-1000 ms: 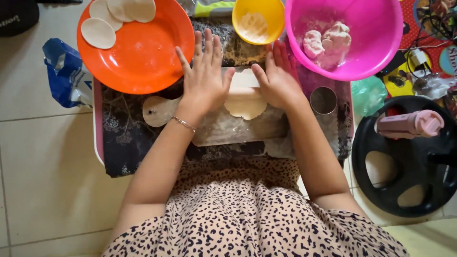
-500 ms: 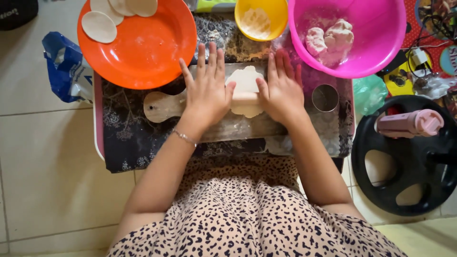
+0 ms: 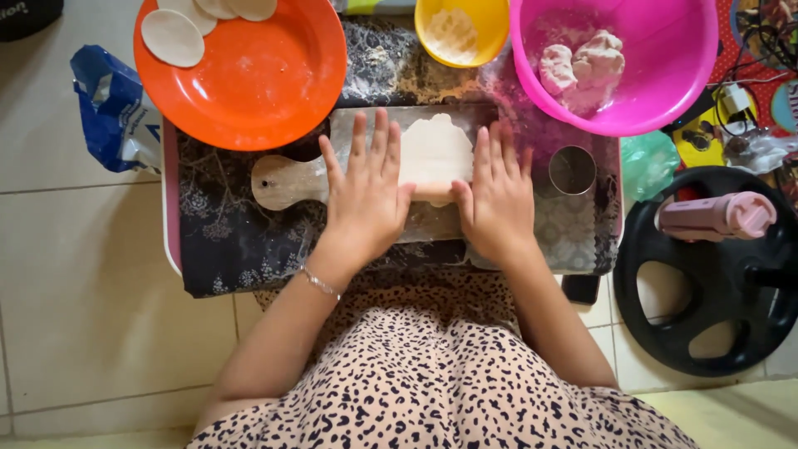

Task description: Rolling out dough with a rolling pin, cutting it into circles with a metal ring, and folding the edges of the dough pieces.

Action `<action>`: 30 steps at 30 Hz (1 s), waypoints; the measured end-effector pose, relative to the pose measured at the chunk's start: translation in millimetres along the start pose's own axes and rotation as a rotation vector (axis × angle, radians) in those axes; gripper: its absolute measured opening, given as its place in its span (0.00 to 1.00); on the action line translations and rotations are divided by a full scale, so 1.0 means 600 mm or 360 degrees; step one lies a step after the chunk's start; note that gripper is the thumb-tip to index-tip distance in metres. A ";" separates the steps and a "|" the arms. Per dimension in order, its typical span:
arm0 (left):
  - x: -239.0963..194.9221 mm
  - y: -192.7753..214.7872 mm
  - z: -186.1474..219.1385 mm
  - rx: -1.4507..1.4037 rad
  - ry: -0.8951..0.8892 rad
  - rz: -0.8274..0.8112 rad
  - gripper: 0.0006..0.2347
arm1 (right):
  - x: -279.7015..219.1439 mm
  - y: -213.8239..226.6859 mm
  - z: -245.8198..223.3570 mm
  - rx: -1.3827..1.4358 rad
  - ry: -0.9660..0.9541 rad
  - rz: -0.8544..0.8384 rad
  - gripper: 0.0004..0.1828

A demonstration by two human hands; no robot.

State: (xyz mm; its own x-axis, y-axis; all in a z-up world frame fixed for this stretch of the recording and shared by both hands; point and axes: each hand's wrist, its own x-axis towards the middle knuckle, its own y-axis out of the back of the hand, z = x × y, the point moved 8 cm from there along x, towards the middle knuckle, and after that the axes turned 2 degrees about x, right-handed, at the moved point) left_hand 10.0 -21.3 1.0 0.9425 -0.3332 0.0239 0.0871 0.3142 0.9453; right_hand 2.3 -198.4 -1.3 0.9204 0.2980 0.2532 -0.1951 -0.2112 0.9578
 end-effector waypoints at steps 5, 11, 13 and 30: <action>-0.030 -0.007 0.006 -0.0015 -0.0025 0.0054 0.31 | -0.024 -0.002 -0.006 0.0066 0.0009 0.0003 0.41; 0.050 -0.011 -0.027 0.0024 0.0006 0.0200 0.33 | 0.055 -0.041 0.041 0.0019 -0.0070 -0.0050 0.41; 0.088 -0.007 -0.041 0.0053 0.0031 0.0242 0.34 | 0.093 -0.055 0.061 0.0007 -0.0112 -0.0054 0.40; 0.080 0.000 -0.040 0.0098 0.0082 0.0281 0.33 | 0.086 0.013 0.000 0.0022 0.0066 -0.0059 0.41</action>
State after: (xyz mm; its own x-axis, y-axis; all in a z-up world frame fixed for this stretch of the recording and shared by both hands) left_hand 62.8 -16.0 -5.4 0.9569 -0.2309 0.1762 -0.0997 0.3084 0.9460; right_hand 48.1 -184.6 19.4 0.9119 0.3443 0.2233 -0.1562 -0.2121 0.9647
